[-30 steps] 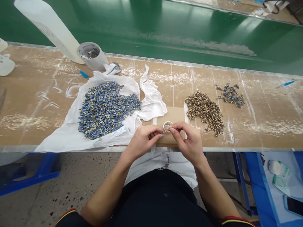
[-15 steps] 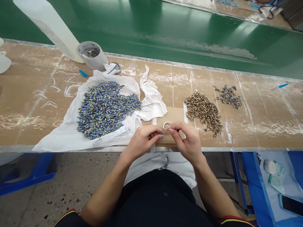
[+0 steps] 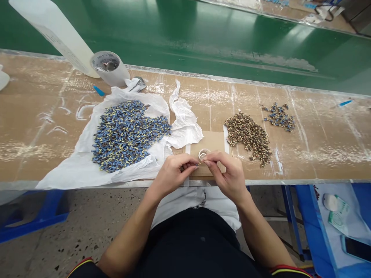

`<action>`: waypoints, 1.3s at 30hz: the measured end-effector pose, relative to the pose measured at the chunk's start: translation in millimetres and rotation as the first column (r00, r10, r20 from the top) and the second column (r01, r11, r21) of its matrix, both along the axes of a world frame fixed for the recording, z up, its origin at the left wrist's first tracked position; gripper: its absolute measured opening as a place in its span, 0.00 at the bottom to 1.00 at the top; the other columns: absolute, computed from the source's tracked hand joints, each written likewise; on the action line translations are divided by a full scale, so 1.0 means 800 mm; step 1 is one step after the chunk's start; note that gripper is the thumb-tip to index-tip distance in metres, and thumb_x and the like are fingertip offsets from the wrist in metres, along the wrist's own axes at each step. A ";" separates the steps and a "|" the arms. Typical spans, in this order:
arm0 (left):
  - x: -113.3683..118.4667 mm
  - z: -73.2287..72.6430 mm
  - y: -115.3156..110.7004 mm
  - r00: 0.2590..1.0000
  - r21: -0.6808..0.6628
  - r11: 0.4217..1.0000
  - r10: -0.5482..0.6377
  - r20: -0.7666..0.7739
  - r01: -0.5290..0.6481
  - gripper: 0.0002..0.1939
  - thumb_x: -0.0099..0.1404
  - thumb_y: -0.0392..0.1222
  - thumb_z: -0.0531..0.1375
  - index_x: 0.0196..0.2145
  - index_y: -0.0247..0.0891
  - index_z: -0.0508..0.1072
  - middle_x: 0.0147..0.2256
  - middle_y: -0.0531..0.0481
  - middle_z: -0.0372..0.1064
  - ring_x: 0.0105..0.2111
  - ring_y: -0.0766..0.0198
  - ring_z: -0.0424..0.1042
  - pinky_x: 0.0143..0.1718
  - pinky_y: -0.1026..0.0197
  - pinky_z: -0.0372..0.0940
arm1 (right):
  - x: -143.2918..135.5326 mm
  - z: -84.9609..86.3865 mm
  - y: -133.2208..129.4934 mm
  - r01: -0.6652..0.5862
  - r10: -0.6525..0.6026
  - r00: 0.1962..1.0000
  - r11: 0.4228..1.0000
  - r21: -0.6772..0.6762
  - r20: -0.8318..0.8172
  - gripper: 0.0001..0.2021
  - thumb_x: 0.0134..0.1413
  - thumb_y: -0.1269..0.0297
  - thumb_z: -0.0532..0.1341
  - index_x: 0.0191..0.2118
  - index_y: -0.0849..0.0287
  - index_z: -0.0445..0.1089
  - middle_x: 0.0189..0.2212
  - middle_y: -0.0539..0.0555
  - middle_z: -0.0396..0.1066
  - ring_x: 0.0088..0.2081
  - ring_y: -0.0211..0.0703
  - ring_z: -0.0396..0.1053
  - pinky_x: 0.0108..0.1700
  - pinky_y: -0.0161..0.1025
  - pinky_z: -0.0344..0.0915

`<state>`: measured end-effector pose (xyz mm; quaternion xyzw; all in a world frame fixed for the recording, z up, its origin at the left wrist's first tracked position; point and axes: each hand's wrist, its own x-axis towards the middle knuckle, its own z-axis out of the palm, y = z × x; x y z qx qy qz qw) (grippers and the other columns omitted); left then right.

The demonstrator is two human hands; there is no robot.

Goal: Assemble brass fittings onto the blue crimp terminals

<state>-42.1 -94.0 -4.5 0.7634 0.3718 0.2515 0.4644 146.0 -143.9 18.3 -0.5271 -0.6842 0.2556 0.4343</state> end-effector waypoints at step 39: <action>-0.006 -0.007 0.002 1.000 -0.052 0.998 0.023 -0.005 -0.023 0.07 0.68 0.40 0.60 0.40 0.37 0.77 0.34 0.50 0.74 0.29 0.68 0.69 0.30 0.67 0.63 | 0.101 -0.043 0.004 0.341 -0.300 0.833 0.940 -0.003 0.465 0.09 0.64 0.67 0.56 0.44 0.56 0.74 0.40 0.56 0.72 0.40 0.47 0.71 0.43 0.43 0.68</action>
